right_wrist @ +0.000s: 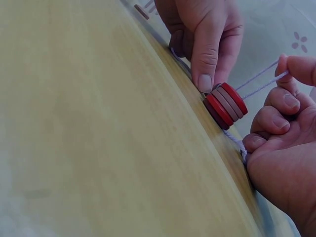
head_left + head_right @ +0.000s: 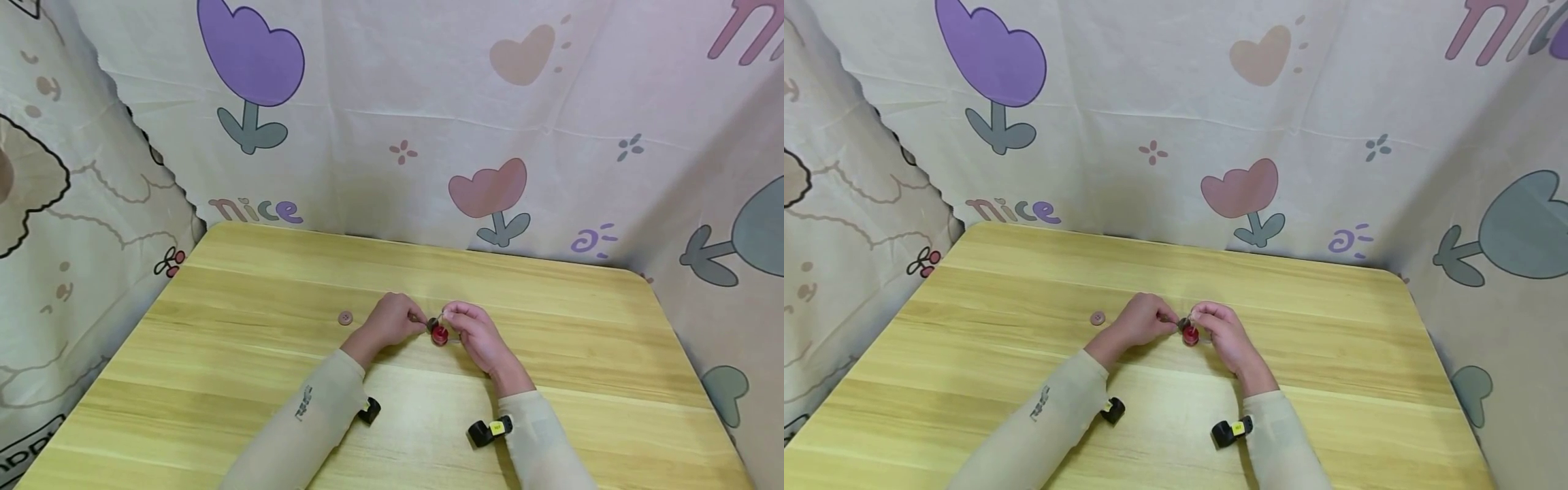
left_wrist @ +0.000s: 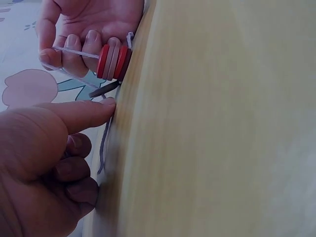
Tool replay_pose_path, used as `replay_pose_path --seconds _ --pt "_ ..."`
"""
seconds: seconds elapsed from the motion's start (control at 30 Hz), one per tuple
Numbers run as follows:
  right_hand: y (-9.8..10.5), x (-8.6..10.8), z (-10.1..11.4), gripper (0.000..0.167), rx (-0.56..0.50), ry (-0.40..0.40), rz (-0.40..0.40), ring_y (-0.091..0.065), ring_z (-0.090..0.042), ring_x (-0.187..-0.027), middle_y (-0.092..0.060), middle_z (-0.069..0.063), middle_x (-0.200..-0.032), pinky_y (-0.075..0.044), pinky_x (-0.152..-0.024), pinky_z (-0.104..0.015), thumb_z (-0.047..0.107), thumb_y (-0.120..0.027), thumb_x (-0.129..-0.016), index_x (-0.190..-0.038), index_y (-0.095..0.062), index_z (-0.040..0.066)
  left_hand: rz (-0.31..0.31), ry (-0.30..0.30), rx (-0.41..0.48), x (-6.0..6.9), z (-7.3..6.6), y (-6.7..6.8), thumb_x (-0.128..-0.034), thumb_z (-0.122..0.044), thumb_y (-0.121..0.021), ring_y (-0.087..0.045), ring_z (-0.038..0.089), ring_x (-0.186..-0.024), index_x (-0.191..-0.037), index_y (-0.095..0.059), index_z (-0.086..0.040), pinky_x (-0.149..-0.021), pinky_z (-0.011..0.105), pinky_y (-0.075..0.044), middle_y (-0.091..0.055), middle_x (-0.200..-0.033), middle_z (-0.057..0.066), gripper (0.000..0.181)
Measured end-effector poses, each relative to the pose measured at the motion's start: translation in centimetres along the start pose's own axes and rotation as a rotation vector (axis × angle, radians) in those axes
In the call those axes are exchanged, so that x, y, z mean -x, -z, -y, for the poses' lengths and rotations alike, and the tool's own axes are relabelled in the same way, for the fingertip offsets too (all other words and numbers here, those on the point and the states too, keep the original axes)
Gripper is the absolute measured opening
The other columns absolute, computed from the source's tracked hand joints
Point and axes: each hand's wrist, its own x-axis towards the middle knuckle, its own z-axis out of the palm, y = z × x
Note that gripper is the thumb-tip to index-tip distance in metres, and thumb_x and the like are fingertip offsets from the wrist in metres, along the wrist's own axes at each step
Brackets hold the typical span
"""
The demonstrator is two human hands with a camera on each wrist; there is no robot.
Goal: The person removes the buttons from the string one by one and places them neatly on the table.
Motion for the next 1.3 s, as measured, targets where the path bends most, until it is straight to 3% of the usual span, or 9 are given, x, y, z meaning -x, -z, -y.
replay_pose_path --seconds 0.27,0.4,0.53,0.73,1.1,1.3 --pt "0.1 0.0 0.0 0.015 -0.008 -0.005 -0.008 -0.042 -0.019 -0.082 -0.047 0.001 -0.079 -0.037 -0.081 -0.033 0.009 -0.056 -0.098 -0.092 -0.06 -0.005 0.004 -0.011 -0.024 0.1 -0.1 0.0 -0.0881 -0.014 -0.077 -0.063 0.011 -0.081 -0.087 -0.08 -0.016 -0.078 0.03 -0.049 -0.072 -0.087 -0.007 0.004" --pt "0.1 0.1 0.0 0.014 -0.01 -0.007 -0.011 -0.041 -0.018 -0.08 -0.045 0.001 -0.077 -0.036 -0.078 -0.032 0.009 -0.056 -0.098 -0.093 -0.061 -0.003 0.009 0.0 0.006 0.4 0.0 0.1 -0.0905 -0.011 -0.073 -0.056 0.014 -0.083 -0.085 -0.077 -0.015 -0.079 0.033 -0.047 -0.063 -0.087 -0.005 0.008" --pt "0.0 0.1 0.1 0.016 -0.013 -0.007 -0.017 -0.04 -0.018 -0.077 -0.043 0.001 -0.074 -0.035 -0.075 -0.031 0.009 -0.056 -0.098 -0.094 -0.06 -0.005 -0.008 0.017 0.077 0.7 0.0 0.6 -0.0939 -0.008 -0.067 -0.054 0.014 -0.083 -0.084 -0.069 -0.013 -0.079 0.032 -0.047 -0.058 -0.086 -0.004 0.011" --pt "0.0 0.1 0.2 0.016 -0.014 -0.006 -0.022 -0.039 -0.019 -0.076 -0.041 0.0 -0.074 -0.034 -0.073 -0.03 0.008 -0.055 -0.099 -0.094 -0.059 -0.006 0.001 0.066 0.23 1.1 -0.3 1.6 -0.0982 -0.003 -0.057 -0.06 0.015 -0.062 -0.091 -0.061 -0.008 -0.063 0.03 -0.049 -0.06 -0.074 0.001 0.01" --pt "0.2 0.2 -0.1 0.016 -0.021 0.006 -0.015 -0.039 -0.018 -0.074 -0.041 0.001 -0.073 -0.034 -0.071 -0.028 0.007 -0.055 -0.098 -0.094 -0.058 -0.008 -0.09 0.015 0.181 1.9 -1.2 4.3 -0.0917 -0.004 -0.06 -0.054 0.015 -0.071 -0.091 -0.068 -0.009 -0.067 0.03 -0.048 -0.06 -0.077 -0.002 0.009" --pt "0.2 0.2 0.0 0.016 -0.015 0.007 -0.009 -0.039 -0.018 -0.075 -0.042 0.001 -0.074 -0.034 -0.07 -0.028 0.007 -0.054 -0.099 -0.094 -0.058 -0.007 -0.073 0.004 0.185 2.5 -1.1 5.1 -0.0826 0.001 -0.061 -0.053 0.014 -0.07 -0.096 -0.069 -0.006 -0.066 0.03 -0.048 -0.06 -0.077 0.001 0.017"
